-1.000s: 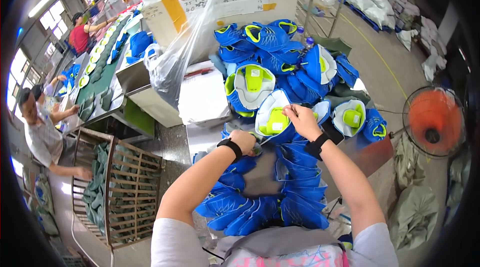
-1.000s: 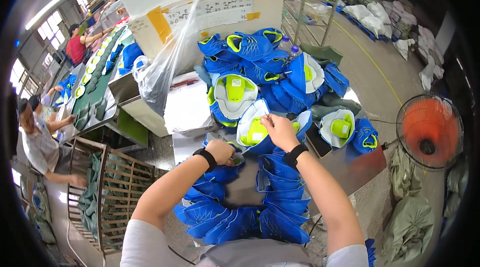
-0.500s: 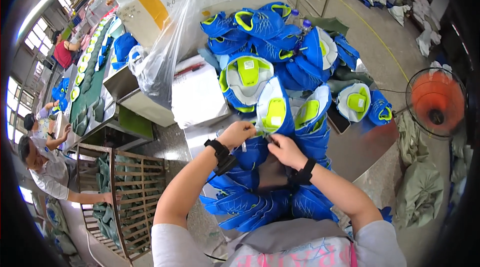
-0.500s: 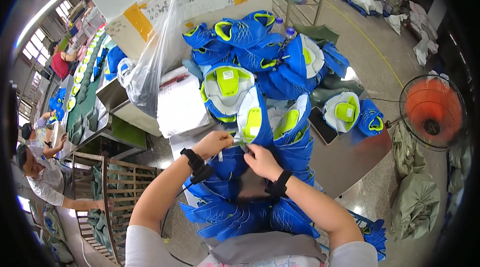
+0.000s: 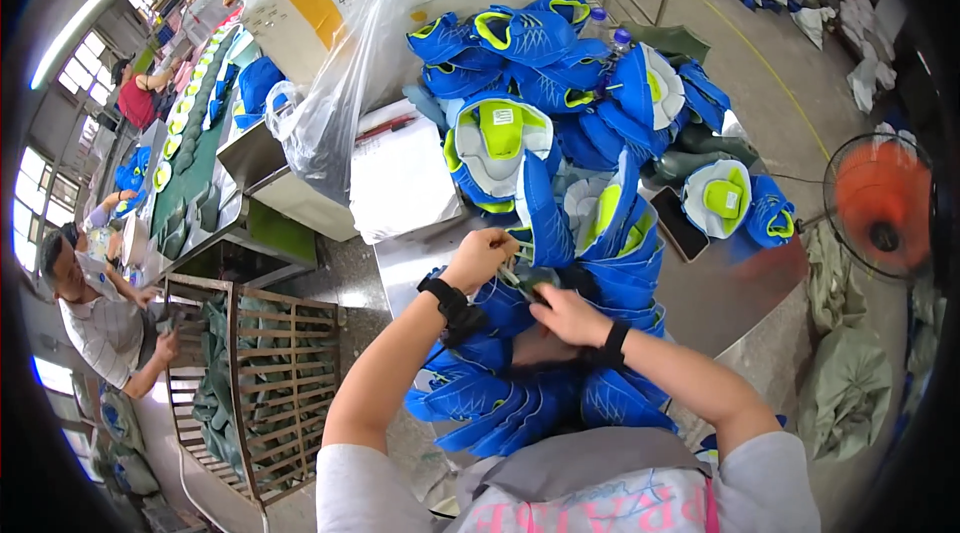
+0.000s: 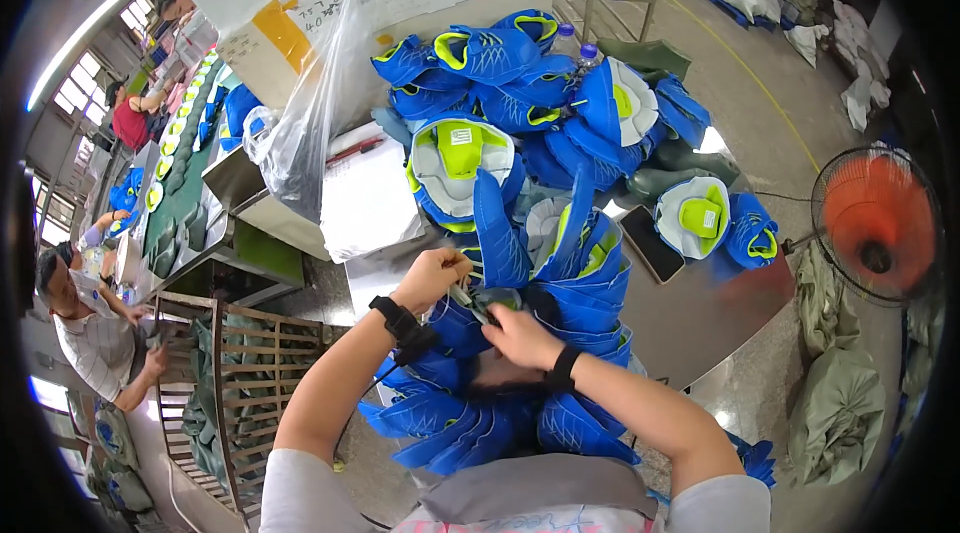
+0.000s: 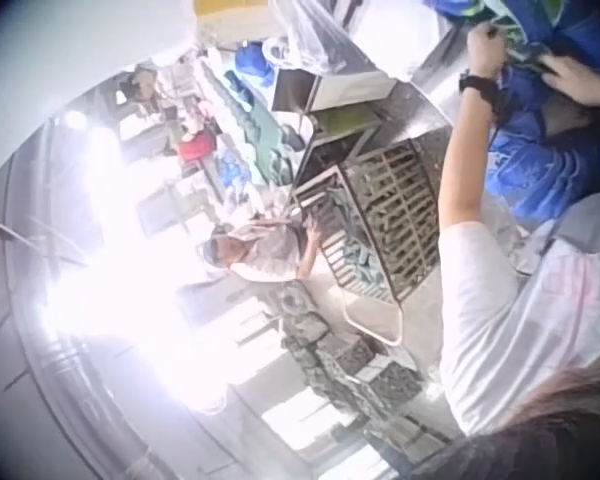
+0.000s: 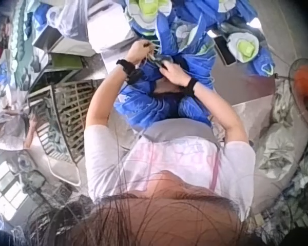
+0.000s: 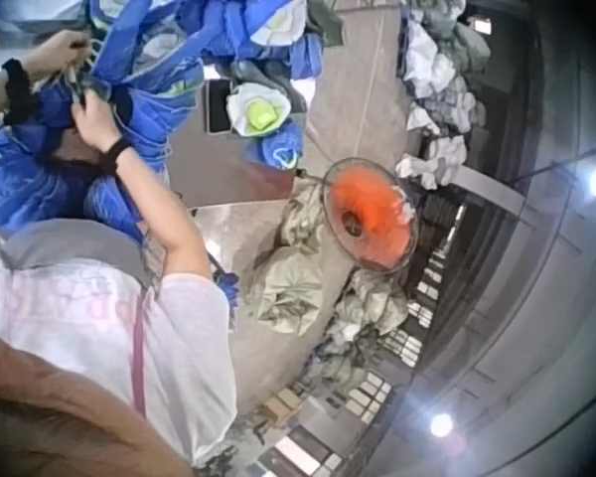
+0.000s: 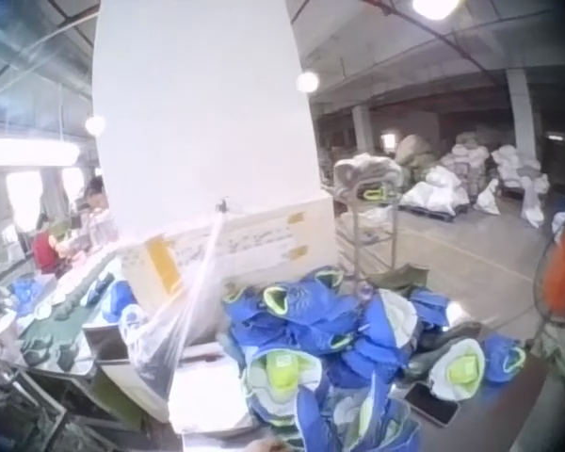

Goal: Sorting and transporting blue and green shoe upper components from a table into baskets and bags in a factory.

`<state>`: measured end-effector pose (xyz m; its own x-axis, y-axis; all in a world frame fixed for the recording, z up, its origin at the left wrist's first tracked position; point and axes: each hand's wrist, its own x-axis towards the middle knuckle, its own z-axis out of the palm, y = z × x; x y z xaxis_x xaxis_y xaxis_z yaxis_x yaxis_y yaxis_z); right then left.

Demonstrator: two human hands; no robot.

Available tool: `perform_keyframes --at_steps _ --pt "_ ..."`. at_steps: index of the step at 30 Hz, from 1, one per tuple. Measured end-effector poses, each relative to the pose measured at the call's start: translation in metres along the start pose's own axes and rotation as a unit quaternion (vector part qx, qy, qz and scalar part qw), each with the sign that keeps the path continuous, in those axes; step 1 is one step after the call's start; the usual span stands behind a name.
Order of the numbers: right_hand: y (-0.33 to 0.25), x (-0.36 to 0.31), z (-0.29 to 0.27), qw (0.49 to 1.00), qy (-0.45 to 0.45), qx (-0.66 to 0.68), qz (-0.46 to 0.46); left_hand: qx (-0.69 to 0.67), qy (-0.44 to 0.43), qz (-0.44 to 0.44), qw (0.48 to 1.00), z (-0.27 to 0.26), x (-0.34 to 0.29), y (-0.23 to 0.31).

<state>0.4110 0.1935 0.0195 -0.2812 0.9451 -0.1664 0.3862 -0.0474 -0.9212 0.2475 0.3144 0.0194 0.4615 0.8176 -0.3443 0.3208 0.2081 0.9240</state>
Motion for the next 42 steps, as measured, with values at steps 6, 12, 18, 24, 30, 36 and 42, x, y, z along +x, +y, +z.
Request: perform_keyframes --at_steps 6,12,18,24,30,36,42 --pt "-0.019 0.028 -0.036 0.99 -0.092 -0.08 0.065 -0.01 -0.044 -0.043 0.998 0.0 0.0 0.023" --pt "-0.033 0.024 -0.042 0.994 -0.089 -0.045 0.053 -0.084 0.035 -0.068 0.994 0.003 0.001 0.023" --pt "-0.031 0.03 -0.046 0.994 -0.09 -0.005 0.063 -0.068 0.07 -0.053 0.994 0.007 0.009 0.011" --pt "-0.032 0.048 -0.043 0.983 -0.077 -0.014 0.168 -0.085 0.059 -0.048 0.993 0.008 0.008 0.014" --pt "-0.039 0.047 -0.034 0.987 -0.018 -0.033 0.159 -0.073 0.044 -0.024 0.996 0.008 0.01 0.011" --pt "-0.024 0.022 -0.043 0.987 0.009 -0.151 0.056 0.044 0.021 0.029 0.998 0.014 0.0 0.025" --pt "-0.029 0.006 -0.059 0.944 0.26 0.134 -0.156 0.192 0.08 0.126 0.97 0.039 -0.006 0.054"
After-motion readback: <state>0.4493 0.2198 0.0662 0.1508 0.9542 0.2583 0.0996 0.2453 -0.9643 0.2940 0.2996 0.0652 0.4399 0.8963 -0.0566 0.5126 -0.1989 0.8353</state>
